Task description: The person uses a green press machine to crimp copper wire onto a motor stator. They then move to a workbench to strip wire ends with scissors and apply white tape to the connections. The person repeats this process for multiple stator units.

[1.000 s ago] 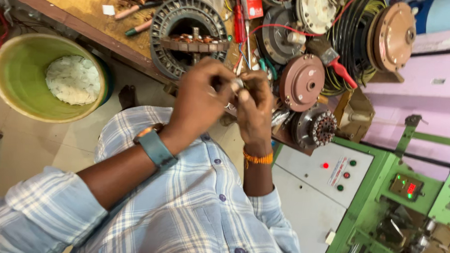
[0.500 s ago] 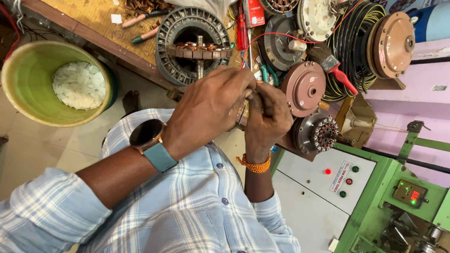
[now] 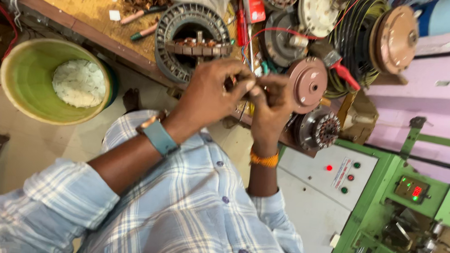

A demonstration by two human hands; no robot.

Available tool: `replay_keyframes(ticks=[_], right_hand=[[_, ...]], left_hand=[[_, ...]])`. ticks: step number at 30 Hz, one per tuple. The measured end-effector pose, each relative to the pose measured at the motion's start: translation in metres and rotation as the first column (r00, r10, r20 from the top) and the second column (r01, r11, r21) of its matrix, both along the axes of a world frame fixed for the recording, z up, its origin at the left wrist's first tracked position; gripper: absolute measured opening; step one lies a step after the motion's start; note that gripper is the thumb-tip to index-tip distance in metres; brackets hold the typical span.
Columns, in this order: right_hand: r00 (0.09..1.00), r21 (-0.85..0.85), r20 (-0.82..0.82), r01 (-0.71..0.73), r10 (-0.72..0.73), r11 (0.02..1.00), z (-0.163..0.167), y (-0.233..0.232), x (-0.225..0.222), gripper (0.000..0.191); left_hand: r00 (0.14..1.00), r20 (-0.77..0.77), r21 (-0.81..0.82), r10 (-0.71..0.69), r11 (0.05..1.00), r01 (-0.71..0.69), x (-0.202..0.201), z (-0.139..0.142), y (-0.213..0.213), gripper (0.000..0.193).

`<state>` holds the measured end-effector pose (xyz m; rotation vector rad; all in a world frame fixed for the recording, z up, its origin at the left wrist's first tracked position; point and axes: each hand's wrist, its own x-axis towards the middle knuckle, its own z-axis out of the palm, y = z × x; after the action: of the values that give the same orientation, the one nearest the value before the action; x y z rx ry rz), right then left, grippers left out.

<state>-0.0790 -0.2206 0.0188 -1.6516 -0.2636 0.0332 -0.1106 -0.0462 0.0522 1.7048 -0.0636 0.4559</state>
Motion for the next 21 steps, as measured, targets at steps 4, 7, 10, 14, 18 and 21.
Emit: replay_keyframes(ticks=[4, 7, 10, 14, 18, 21], right_hand=[[0.996, 0.052, -0.064, 0.063, -0.059, 0.997, -0.033, -0.023, 0.02, 0.007], [0.974, -0.091, -0.195, 0.101, -0.117, 0.991, -0.074, -0.036, 0.014, 0.009], [0.932, -0.181, -0.32, 0.117, -0.171, 0.976, -0.108, -0.054, -0.006, 0.012], [0.839, -0.213, -0.36, 0.352, -0.408, 0.911, -0.133, -0.1, -0.027, 0.016], [0.754, -0.214, -0.331, 0.526, -0.568, 0.823, -0.147, -0.147, -0.05, 0.014], [0.757, -0.271, -0.28, 0.528, -0.591, 0.805, -0.153, -0.171, -0.06, 0.013]], left_hand=[[0.998, 0.035, 0.09, -0.054, 0.995, 0.051, 0.002, -0.007, 0.024, 0.007], [0.996, 0.09, 0.153, 0.014, 0.988, -0.028, -0.002, -0.009, 0.047, 0.008], [1.0, -0.01, 0.126, 0.014, 0.992, -0.012, -0.007, -0.012, 0.049, 0.008], [0.993, -0.098, 0.119, -0.064, 0.99, 0.075, -0.013, -0.019, 0.023, 0.008], [0.926, -0.251, 0.014, -0.281, 0.956, 0.294, -0.013, -0.028, -0.012, 0.009], [0.907, -0.265, 0.192, -0.328, 0.904, 0.383, -0.009, -0.032, -0.031, 0.013]])
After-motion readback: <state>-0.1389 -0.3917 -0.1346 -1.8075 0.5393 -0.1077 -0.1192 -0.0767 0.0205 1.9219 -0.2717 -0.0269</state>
